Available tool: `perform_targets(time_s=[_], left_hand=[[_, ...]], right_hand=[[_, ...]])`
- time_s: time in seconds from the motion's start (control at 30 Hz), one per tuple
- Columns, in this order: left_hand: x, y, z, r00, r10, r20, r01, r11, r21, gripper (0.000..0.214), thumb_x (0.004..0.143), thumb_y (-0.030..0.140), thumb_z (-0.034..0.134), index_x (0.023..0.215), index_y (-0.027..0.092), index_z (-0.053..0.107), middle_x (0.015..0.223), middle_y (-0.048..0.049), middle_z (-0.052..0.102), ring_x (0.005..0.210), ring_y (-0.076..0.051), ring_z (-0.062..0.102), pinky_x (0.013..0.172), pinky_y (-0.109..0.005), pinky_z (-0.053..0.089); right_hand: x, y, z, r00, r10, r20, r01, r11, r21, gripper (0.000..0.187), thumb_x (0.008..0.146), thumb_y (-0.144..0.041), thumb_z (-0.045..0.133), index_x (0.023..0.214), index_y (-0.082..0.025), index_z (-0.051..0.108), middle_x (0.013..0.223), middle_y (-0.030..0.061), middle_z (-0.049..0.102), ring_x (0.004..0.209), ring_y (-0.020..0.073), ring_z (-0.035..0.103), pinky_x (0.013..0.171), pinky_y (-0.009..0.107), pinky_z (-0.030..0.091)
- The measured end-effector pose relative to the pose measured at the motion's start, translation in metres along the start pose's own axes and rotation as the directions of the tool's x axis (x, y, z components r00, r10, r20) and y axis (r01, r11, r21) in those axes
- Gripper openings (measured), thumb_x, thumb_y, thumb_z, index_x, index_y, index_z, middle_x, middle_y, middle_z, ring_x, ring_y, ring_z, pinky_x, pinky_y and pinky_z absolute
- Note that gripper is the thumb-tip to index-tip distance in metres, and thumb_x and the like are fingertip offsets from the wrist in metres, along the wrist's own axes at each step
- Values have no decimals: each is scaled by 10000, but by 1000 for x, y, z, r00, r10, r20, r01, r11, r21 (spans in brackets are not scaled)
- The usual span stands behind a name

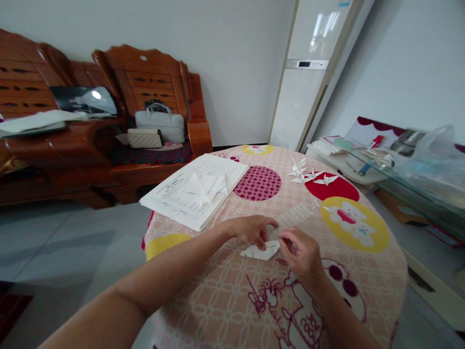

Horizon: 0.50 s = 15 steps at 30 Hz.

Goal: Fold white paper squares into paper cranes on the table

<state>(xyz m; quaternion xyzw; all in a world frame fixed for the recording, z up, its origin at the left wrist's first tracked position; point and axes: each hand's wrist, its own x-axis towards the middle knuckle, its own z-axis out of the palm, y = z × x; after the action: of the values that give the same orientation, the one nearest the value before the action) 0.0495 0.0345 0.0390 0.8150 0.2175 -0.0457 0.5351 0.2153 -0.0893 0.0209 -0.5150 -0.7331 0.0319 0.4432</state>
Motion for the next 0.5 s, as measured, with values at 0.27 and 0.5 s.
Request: perform_targets(time_s=[0.27,0.5], left_hand=[[14,13,-1,994,89,71,-109,924,367,940,629,94,740,1447,136,278,805,-8,688,740,-191,636,677,-272,461],[18,23,-4,981,148,123,-188,870,455,739,606,70,764,1295,131,504,847,-23,704,789,-203,644,714,-274,458]], right_hand=[[1,-8,6,973,-202,114,210,975,-65,210,801,-21,472,767,-155,631,747,86,612,755,209,542,694,347,448],[-6,7,15,957,-117,266,116,993,21,202,825,-54,479,770,-149,649,795,95,614,797,216,557,704,331,456]])
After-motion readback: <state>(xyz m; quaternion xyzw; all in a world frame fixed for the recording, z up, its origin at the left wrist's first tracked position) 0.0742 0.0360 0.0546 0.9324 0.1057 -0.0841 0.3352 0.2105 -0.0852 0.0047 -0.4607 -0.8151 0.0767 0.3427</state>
